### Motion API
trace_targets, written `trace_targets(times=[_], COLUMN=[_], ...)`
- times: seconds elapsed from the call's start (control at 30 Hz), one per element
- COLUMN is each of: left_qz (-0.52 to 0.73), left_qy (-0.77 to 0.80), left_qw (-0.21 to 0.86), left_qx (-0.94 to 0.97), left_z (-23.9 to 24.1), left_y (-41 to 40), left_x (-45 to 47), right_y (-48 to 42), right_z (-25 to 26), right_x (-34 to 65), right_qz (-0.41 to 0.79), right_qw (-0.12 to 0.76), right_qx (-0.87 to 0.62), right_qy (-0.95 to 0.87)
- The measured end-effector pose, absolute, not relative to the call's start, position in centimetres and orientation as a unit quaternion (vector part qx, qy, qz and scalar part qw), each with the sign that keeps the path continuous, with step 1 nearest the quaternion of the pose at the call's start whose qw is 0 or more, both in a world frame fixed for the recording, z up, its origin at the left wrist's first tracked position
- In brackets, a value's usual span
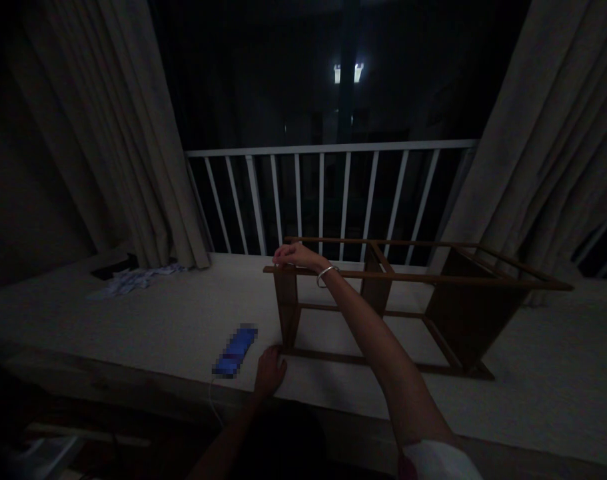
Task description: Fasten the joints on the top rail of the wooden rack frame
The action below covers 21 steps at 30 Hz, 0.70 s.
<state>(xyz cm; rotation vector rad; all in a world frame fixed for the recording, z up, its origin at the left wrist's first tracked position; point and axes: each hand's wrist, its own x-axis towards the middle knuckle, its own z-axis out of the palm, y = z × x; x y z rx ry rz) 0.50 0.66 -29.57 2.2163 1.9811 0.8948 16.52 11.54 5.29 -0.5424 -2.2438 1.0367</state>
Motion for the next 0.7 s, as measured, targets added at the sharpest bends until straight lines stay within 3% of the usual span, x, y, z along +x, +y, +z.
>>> trace_targets(times=[0.7], left_qz=[0.291], left_qy=[0.629], left_qw=[0.025], left_qx=[0.72], left_z=[-29.55], left_y=[0.59], left_x=[0.42], right_y=[12.13], right_z=[5.01], right_x=[16.49], right_qz=[0.408], right_qw=[0.278], right_qx=[-0.199], right_qy=[-0.846])
